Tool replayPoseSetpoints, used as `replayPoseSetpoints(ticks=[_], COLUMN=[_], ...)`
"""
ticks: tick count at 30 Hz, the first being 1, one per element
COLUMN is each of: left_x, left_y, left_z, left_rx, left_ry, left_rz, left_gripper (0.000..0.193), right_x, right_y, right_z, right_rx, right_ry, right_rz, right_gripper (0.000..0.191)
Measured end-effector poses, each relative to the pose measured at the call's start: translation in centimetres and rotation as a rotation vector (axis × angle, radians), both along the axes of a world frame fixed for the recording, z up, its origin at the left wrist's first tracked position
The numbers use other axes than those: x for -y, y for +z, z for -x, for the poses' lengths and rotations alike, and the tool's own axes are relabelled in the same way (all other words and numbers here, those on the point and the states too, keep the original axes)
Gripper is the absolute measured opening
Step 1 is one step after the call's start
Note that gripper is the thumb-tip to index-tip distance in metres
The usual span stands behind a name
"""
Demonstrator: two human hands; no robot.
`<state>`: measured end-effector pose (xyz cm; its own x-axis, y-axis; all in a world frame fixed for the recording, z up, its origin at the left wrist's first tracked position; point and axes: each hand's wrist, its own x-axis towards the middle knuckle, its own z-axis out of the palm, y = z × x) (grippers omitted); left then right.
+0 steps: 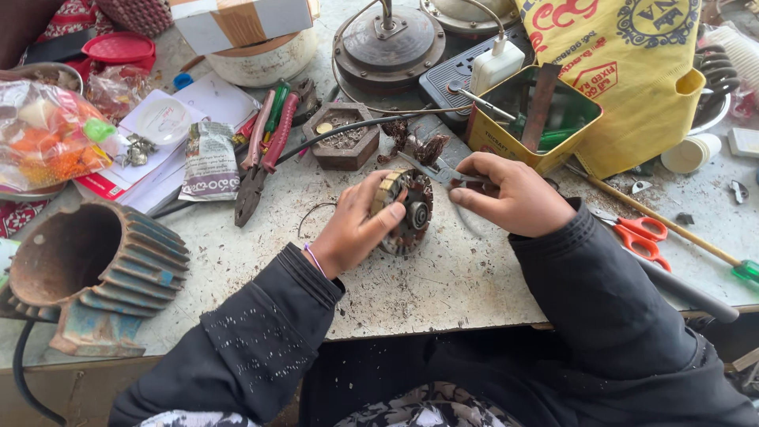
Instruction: The person uses pliers to pull and adjust copper windings on a motor armature held in the left hand. The armature is rotated and repositioned repeatedly while the person works on different sections of the winding.
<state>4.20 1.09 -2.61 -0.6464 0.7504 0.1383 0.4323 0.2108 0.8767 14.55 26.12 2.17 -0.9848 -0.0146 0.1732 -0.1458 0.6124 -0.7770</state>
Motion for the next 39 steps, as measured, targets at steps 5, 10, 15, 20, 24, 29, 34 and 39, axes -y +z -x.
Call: replayPoseSetpoints(ticks=[5,10,15,20,24,29,34,39], left_x=[0.3,0.6,1.3,1.4,1.2,1.0,1.0,1.5], left_y=[-0.3,-0.6,-1.1,-0.6,0.1,0.5,0.2,-0.5], left_z=[0.7,1.4,1.8,2.3,2.0,1.5,1.4,1.0], left_rx=[-0.164,-0.129,-0.074,0.069,0.153,0.149,0.159,0.129], left_ry=[-0.012,-0.084,-0.068,-0.164,-0.198,-0.177,-0.272,-0.182], left_rz=[-0.056,-0.108,-0.066,-0.125,-0.154,-0.199,-0.241,-0.086], left_gripper=[0.069,0.068,0.065,0.057,0.054,0.053,0.054,0.065], right_x=[-0.3,-0.3,0.3,0.5,0.6,1.2,0.4,-0.3], right_y=[-1.1,-1.5,-1.7,-1.5,-1.4,-2.1,-2.9,-3.5], right_z=[0.0,0.3,0.4,0.4,0.5,0.4,0.9,0.4], right_rx=[-0.074,-0.074,0.062,0.171,0.185,0.280,0.275,0.199], right_ry=[-0.009,-0.011,0.000,0.010,0.055,0.037,0.158,0.359], right_rz=[-0.159,-0.173,-0.148,-0.163,-0.176,-0.127,-0.073,0.135], right_gripper=[0.036,0.041,0.043,0.055,0.057,0.055,0.051,0.060])
